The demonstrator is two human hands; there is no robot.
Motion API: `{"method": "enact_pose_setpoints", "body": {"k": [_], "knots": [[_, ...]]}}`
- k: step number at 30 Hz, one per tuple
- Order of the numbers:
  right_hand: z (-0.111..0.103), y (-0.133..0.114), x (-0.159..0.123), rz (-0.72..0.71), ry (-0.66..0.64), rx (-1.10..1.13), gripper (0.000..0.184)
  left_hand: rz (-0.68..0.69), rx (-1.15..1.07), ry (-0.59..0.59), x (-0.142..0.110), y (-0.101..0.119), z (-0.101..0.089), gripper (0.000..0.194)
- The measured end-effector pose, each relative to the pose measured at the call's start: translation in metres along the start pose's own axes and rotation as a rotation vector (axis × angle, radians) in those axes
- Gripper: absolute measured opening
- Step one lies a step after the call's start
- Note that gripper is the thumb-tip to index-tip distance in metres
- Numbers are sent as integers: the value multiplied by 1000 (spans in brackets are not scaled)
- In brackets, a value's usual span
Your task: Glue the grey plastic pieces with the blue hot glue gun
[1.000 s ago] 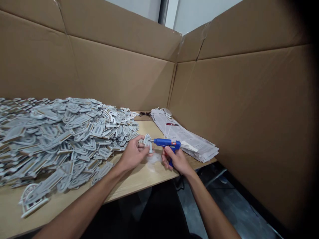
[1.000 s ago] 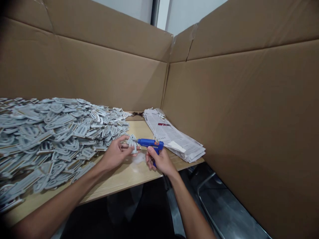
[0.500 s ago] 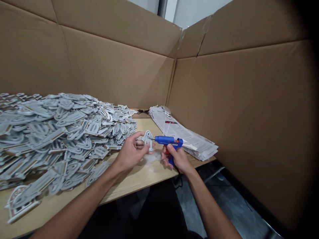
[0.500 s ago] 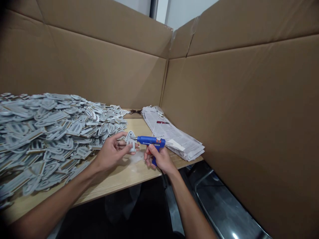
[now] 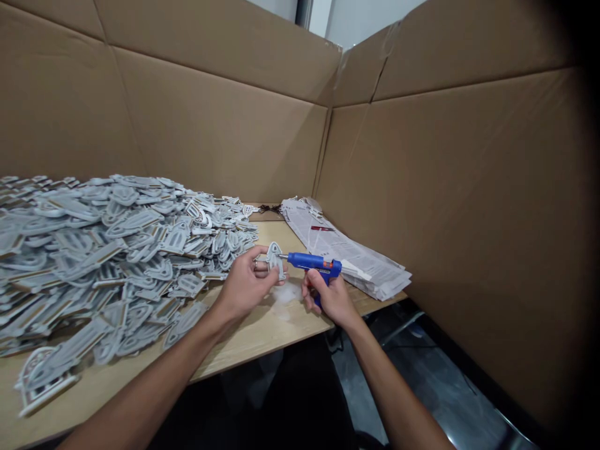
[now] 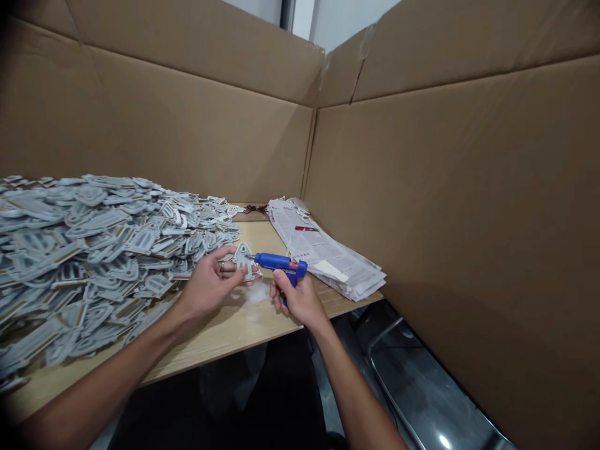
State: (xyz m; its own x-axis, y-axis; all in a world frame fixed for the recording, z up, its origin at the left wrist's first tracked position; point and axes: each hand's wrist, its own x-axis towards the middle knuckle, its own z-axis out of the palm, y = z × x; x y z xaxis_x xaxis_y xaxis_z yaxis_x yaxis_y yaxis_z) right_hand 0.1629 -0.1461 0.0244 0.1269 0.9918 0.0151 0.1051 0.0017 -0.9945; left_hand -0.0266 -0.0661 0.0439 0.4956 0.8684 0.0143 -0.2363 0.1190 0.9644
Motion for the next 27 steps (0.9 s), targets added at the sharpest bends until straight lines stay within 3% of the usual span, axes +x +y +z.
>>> {"method": "enact_pose_setpoints", "body": {"k": [10, 27], "knots": [[13, -10, -3, 12, 54, -90, 55, -5, 13, 28, 4, -6, -5, 43], [13, -2, -4, -25, 70, -251, 60, -37, 7, 29, 1, 5, -1, 39]]}}
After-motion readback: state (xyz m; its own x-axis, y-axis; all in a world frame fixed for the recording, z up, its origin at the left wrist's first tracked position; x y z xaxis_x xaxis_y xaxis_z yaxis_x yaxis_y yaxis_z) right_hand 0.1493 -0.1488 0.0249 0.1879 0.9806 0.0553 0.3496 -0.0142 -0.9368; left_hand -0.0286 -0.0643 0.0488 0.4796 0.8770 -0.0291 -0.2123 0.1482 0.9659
